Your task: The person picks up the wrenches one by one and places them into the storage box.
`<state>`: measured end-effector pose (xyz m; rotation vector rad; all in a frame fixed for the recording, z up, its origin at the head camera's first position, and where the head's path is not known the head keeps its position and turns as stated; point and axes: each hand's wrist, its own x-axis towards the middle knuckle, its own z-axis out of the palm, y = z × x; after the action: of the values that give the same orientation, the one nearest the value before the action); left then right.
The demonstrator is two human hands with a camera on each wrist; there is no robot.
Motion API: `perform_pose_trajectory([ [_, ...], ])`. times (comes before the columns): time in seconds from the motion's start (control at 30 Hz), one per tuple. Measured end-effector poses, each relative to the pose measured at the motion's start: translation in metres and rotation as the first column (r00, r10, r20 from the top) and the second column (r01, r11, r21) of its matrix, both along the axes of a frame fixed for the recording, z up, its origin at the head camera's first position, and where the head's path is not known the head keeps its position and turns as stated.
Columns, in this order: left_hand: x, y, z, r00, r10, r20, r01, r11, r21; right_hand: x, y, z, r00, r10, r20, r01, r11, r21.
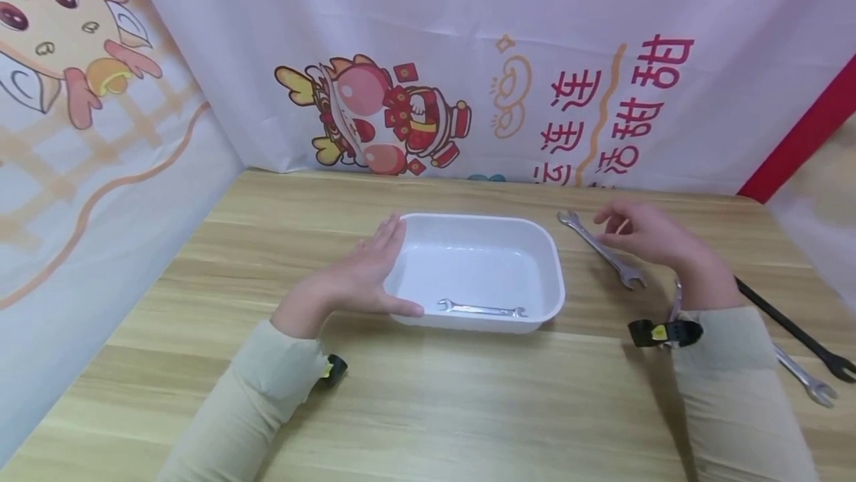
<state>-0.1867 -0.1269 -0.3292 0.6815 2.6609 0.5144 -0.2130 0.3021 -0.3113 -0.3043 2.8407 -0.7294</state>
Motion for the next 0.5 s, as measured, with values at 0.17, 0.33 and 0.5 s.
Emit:
perform_pose_trajectory([
  [0.17,-0.0002,0.0009,0.0011,1.0,0.001,0.003,-0.001,1.0,-0.005,-0.0038,-0.0001,-0.0005,1.0,0.024,0.003,-0.024,0.999,0.039],
  [0.33,-0.0007,-0.0002,0.0005,1.0,0.0,-0.003,0.0,1.0,-0.009,-0.0075,0.0005,-0.0008,0.999,0.047,0.008,-0.047,0.997,0.065],
  [0.5,-0.0009,-0.0007,0.0,1.0,0.001,-0.001,-0.001,1.0,-0.002,-0.0109,0.0035,-0.0021,0.998,0.05,0.029,-0.052,0.996,0.072],
])
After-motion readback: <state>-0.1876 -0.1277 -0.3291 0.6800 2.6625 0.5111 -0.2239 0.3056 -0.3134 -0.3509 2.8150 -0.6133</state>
